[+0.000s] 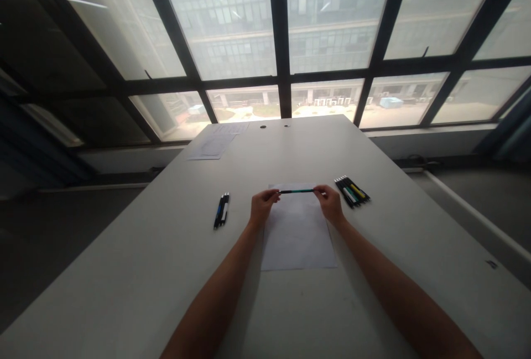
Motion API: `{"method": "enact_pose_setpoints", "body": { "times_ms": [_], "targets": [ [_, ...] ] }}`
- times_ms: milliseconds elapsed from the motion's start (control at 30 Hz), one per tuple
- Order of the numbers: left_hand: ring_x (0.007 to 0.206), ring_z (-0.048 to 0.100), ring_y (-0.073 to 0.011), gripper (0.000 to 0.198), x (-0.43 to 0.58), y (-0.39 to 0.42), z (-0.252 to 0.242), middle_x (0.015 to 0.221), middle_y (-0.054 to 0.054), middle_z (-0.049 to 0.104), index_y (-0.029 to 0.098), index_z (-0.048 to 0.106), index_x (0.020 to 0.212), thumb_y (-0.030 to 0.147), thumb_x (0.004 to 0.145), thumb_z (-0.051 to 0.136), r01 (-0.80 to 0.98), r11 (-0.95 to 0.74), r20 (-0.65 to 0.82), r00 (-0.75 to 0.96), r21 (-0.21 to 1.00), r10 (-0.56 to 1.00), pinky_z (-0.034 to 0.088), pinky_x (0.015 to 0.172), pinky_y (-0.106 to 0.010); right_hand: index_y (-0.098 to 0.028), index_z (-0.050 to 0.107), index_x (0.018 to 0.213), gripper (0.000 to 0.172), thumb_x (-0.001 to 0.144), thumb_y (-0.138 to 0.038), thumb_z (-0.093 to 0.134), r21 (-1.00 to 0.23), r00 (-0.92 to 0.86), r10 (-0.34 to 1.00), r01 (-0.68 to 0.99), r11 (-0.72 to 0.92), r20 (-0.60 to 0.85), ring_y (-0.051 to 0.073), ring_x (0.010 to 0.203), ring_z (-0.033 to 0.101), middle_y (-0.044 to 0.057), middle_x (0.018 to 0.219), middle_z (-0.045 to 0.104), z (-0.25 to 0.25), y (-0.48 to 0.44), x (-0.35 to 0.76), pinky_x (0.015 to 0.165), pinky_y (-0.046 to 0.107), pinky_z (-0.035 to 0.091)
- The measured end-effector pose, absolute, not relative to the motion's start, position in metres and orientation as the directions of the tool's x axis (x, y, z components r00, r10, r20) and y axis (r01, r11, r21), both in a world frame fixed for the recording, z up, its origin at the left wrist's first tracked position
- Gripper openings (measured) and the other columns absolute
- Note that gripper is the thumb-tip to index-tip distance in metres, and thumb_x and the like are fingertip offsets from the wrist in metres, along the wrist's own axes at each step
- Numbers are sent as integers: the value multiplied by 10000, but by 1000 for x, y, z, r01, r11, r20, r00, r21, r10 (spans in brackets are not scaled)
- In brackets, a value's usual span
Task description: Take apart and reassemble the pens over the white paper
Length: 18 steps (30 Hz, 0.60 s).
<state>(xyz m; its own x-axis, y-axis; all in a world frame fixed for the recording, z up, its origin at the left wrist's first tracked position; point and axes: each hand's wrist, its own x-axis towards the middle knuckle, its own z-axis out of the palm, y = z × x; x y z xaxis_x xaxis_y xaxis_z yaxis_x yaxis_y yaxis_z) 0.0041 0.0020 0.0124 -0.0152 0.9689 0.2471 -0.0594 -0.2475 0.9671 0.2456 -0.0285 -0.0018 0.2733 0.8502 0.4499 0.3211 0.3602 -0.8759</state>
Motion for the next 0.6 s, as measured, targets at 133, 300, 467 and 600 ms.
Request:
{"method": "enact_pose_setpoints", "body": {
  "times_ms": [133,300,467,600],
  "targets": [
    [560,622,-142,228,4,5,8,660,-56,715,162,777,848,304,673,815,-33,-264,264,-11,964,964,513,583,-264,-164,701,877,281,807,-424,621,-890,268,864,292,349,427,212,789,656,80,841,721,-6,-25,248,653,300,501],
    [563,627,-147,233,4,6,7,647,-54,711,165,777,839,318,668,814,-25,-264,264,-3,964,965,520,589,-269,-159,703,882,285,797,-421,632,-901,263,877,283,328,401,214,770,650,81,823,716,-11,-20,250,643,299,492],
    [571,631,-149,249,5,4,11,645,-53,710,160,774,832,304,639,835,-62,-225,225,-6,972,974,521,589,-265,-161,704,882,280,795,-416,631,-905,263,880,278,323,395,217,771,648,82,827,717,-11,-20,249,650,302,485],
    [554,625,-145,251,6,1,16,640,-54,709,149,771,805,267,602,858,-114,-198,196,-29,973,980,508,579,-260,-159,704,881,278,796,-412,627,-904,260,880,275,328,398,213,755,646,84,824,719,-10,-20,249,644,297,478]
  ]
}}
